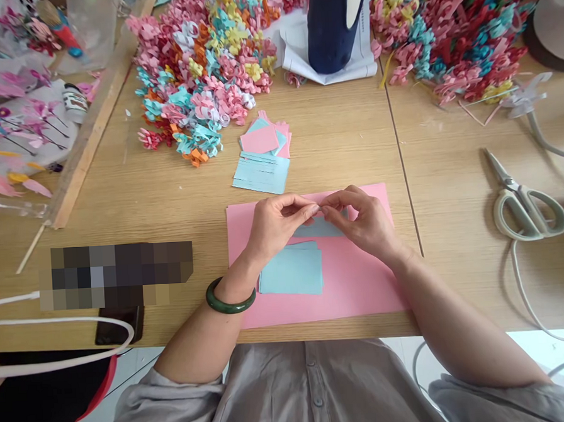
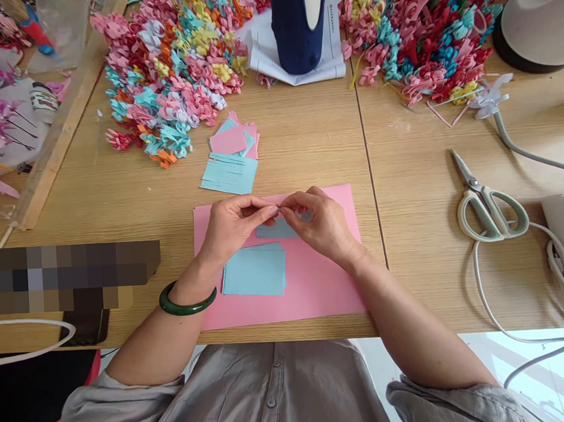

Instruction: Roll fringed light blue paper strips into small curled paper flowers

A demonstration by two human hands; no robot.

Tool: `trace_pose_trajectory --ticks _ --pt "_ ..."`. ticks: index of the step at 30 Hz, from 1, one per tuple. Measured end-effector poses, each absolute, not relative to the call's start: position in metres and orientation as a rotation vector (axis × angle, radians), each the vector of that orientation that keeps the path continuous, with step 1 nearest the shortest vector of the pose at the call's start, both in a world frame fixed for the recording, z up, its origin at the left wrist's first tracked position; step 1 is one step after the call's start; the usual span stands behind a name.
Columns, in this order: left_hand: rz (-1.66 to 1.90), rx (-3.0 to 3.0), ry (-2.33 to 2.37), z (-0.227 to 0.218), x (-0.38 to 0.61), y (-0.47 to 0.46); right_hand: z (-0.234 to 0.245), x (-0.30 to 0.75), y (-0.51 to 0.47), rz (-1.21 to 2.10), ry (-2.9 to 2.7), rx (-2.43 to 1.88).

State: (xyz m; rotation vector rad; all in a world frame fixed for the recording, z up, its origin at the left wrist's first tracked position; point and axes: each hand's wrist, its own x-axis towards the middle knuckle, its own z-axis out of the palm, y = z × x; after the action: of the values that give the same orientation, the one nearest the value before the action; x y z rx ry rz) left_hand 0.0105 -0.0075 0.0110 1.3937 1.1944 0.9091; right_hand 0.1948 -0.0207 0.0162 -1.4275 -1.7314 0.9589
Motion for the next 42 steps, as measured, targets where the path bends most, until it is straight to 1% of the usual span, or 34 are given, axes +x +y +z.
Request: trace_pose_trajectory --ticks 6,18,25,30,37,42 --pt "0.923 1.417 1.181 0.0102 0.0094 -0.0073 0.0198 0.1951 -0.0220 0.958 -1.795 -1.368" --pt "0.803 1.475 1.221 0.0124 0.0103 -0.0079 0.0196 0.1941 -0.0219 0.953 -1.859 -1.232" --pt "0.792 1.716 1.209 0.0132 0.0123 -0.0097 0.0169 0.1936 -0.0219 1.015 -1.817 -1.283" --pt "0.812 1.837 1.227 0.0119 0.0141 -0.0102 0.0166 0.1936 -0.0218 1.018 -1.794 -1.344" --pt "0.859 1.556 1.057 0.0138 0.0152 -0.0126 0.0162 0.1981 -0.0191 0.946 -1.612 -1.375" --pt "0.959 1.796 1.142 0.0140 0.0176 -0.0144 0.0148 0.1970 -0.0197 0.931 -1.643 -1.368"
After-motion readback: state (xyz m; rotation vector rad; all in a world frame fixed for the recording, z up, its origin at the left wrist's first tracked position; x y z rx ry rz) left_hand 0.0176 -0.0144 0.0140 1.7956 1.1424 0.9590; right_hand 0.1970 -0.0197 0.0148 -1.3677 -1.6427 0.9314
